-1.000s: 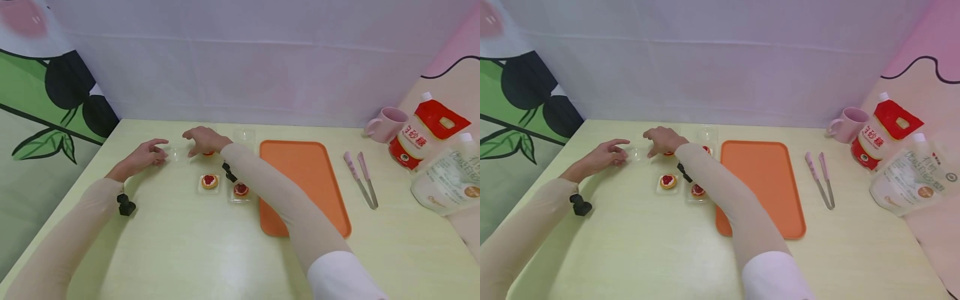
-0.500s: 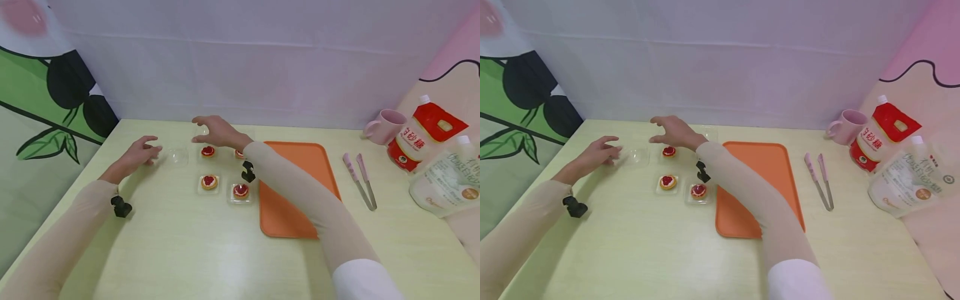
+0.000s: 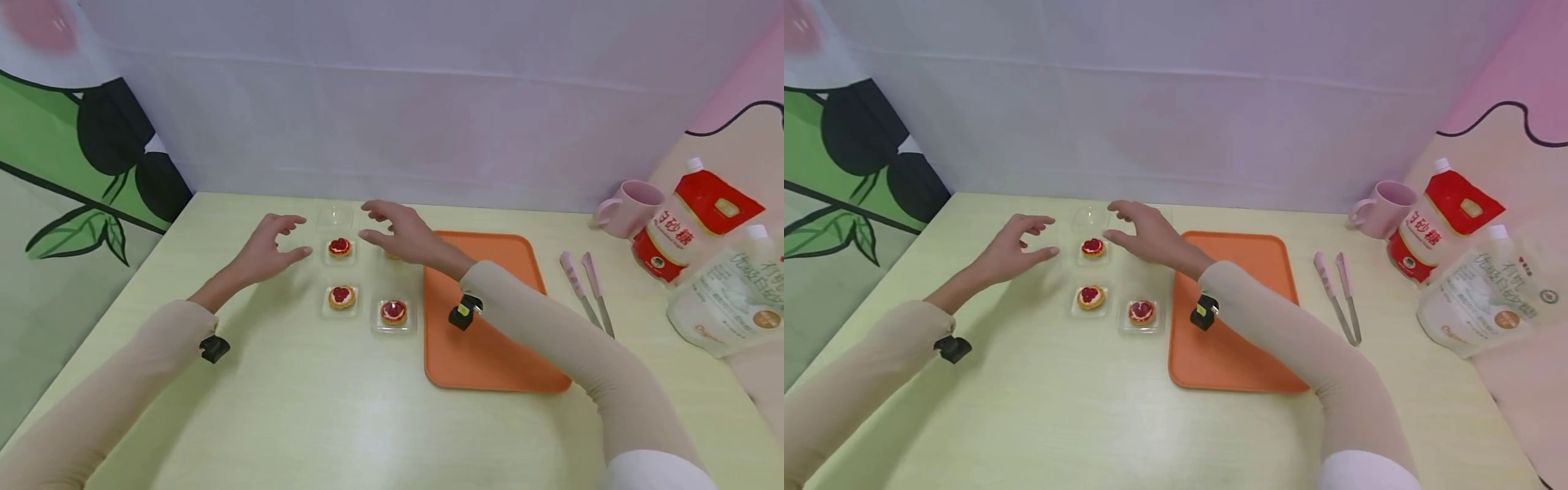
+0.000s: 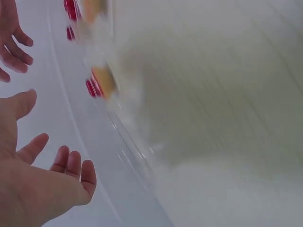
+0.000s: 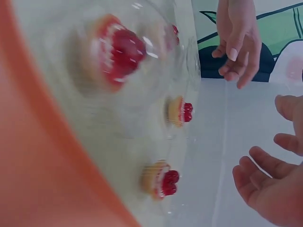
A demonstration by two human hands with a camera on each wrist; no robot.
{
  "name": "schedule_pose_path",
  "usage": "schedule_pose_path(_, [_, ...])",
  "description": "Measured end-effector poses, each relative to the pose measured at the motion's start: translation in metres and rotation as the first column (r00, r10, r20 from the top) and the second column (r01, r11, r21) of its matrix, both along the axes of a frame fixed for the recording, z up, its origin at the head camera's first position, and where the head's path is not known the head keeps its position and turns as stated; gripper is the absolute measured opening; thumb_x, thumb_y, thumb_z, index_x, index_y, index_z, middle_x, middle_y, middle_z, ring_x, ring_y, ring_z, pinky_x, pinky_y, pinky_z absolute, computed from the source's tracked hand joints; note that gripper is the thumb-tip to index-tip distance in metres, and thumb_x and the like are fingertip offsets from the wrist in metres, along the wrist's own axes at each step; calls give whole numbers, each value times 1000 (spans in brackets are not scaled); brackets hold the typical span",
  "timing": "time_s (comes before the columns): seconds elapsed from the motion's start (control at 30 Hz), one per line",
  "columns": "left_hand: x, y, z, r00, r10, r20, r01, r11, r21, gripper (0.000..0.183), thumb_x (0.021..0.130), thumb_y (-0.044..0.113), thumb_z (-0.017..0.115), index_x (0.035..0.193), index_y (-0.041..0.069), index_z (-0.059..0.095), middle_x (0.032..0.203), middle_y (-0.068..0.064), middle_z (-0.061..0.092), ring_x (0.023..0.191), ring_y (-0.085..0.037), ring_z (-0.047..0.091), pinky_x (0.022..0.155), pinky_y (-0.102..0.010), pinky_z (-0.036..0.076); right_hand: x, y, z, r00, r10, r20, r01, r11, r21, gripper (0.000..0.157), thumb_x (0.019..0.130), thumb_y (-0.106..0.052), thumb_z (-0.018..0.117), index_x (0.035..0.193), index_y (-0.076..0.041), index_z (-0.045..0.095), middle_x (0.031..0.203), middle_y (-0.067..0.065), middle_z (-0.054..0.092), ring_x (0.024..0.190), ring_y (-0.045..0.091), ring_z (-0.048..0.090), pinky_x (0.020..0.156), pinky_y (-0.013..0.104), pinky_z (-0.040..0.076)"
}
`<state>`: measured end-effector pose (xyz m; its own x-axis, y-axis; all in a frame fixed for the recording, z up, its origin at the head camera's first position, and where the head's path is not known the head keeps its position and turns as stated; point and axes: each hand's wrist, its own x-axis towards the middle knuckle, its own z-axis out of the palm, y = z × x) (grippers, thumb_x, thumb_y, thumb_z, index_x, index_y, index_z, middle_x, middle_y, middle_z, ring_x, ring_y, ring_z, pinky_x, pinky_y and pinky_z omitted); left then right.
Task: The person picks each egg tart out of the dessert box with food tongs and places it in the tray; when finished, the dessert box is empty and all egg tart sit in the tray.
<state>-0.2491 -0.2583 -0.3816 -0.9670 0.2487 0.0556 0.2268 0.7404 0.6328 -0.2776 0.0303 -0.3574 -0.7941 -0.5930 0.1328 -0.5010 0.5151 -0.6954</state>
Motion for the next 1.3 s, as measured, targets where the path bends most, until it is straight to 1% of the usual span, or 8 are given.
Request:
schedule_pose_path(0.27, [19, 49, 2, 982, -187, -18, 188, 982, 19, 66, 84, 25, 80, 141, 9, 52, 136, -19, 44, 128, -39, 42, 105, -61, 33, 28, 36, -21, 996, -21, 91, 24, 999, -33, 62, 95, -29, 68, 147, -5, 44, 138, 15, 57, 128, 35, 53, 103, 48, 48])
schedule_pose_path(0.43, [34, 79, -3, 952, -305, -12, 305, 952, -14, 71, 78, 28, 85, 140, 12, 54, 137, -15, 45, 130, -35, 42, 104, -61, 25, 45, 53, -31, 994, -3, 106, 3, 1000, -3, 69, 92, -29, 72, 148, -2, 42, 142, 17, 55, 128, 37, 54, 101, 47, 50])
schedule_pose_path(0.57, [45, 98, -7, 929, -370, 11, 370, 926, -77, 76, 74, 32, 88, 140, 14, 54, 136, -12, 46, 130, -31, 44, 106, -61, 25, 58, 59, -39, 992, 19, 123, -20, 1000, 5, 73, 87, -26, 78, 147, -2, 43, 143, 18, 53, 127, 37, 55, 99, 45, 51])
schedule_pose_path(0.67, [51, 107, -8, 924, -382, 23, 381, 914, -137, 80, 71, 36, 89, 139, 14, 54, 135, -11, 47, 129, -30, 45, 103, -57, 27, 65, 60, -44, 991, 30, 134, -33, 999, 16, 74, 83, -22, 83, 143, 0, 45, 142, 19, 52, 126, 36, 56, 99, 44, 52])
schedule_pose_path(0.77, [53, 112, -11, 929, -370, 29, 368, 908, -199, 83, 68, 38, 91, 139, 13, 54, 135, -10, 49, 128, -29, 47, 95, -50, 30, 71, 60, -47, 990, 37, 137, -42, 999, 33, 75, 79, -21, 86, 139, 0, 47, 139, 18, 53, 124, 34, 58, 99, 44, 52])
schedule_pose_path(0.93, [53, 116, -16, 932, -357, 55, 359, 896, -260, 88, 65, 41, 93, 138, 13, 53, 135, -9, 50, 126, -28, 49, 89, -44, 30, 77, 57, -49, 993, 32, 110, -42, 995, 90, 74, 76, -27, 88, 134, -4, 49, 133, 12, 56, 121, 29, 59, 99, 42, 51])
schedule_pose_path(1.1, [54, 117, -18, 929, -364, 68, 368, 890, -269, 85, 65, 39, 93, 135, 11, 55, 133, -9, 53, 125, -27, 50, 88, -45, 31, 80, 55, -51, 995, 56, 81, -65, 992, 112, 71, 75, -25, 89, 131, -5, 50, 129, 11, 57, 121, 28, 57, 100, 43, 49])
schedule_pose_path(1.3, [52, 119, -18, 931, -353, 94, 366, 896, -252, 75, 68, 33, 91, 131, 8, 58, 128, -7, 56, 121, -24, 53, 88, -43, 31, 82, 56, -52, 995, 59, 85, -69, 990, 125, 70, 75, -25, 89, 130, -5, 50, 129, 9, 57, 121, 27, 56, 100, 42, 49])
